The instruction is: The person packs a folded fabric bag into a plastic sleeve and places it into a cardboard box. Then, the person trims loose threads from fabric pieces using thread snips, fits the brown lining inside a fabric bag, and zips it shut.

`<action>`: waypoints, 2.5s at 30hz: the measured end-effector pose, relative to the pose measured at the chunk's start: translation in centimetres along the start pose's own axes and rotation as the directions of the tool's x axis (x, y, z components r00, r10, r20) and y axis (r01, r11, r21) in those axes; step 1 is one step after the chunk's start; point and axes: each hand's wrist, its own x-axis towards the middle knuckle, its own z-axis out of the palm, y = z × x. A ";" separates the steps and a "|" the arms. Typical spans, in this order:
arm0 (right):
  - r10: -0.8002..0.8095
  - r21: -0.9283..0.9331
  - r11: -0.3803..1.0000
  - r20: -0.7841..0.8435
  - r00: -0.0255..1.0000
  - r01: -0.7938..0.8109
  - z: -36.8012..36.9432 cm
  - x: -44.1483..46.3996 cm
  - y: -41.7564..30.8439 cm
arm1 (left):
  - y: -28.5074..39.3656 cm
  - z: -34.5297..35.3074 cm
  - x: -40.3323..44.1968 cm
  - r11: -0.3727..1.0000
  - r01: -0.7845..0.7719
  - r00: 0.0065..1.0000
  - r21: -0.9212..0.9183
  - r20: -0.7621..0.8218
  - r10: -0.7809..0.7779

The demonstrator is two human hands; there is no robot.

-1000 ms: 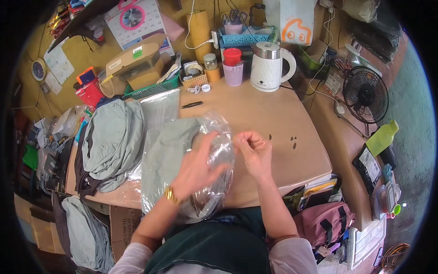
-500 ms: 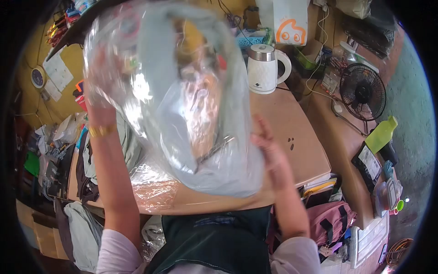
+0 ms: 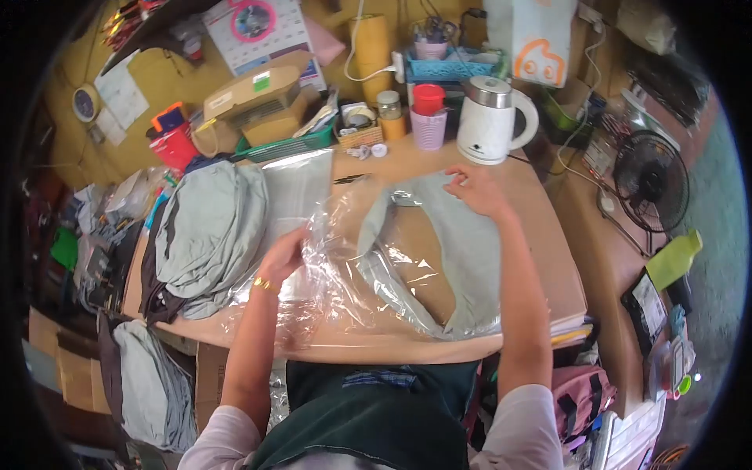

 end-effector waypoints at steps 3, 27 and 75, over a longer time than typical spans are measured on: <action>-0.055 0.148 0.986 -0.111 0.992 0.071 8.2 3.7 6.1 | 0.9 2.4 -0.6 0.860 -0.141 0.987 -0.490 -0.140 0.083; 0.215 0.424 0.905 -0.399 0.891 -0.029 10.4 3.8 10.8 | -6.0 7.6 -8.3 0.829 -0.071 0.985 -0.555 -0.171 -0.030; -0.062 -0.106 0.994 -0.384 0.921 0.023 11.8 4.3 10.1 | 2.7 0.1 -12.8 0.603 -0.448 0.476 0.661 -0.394 0.786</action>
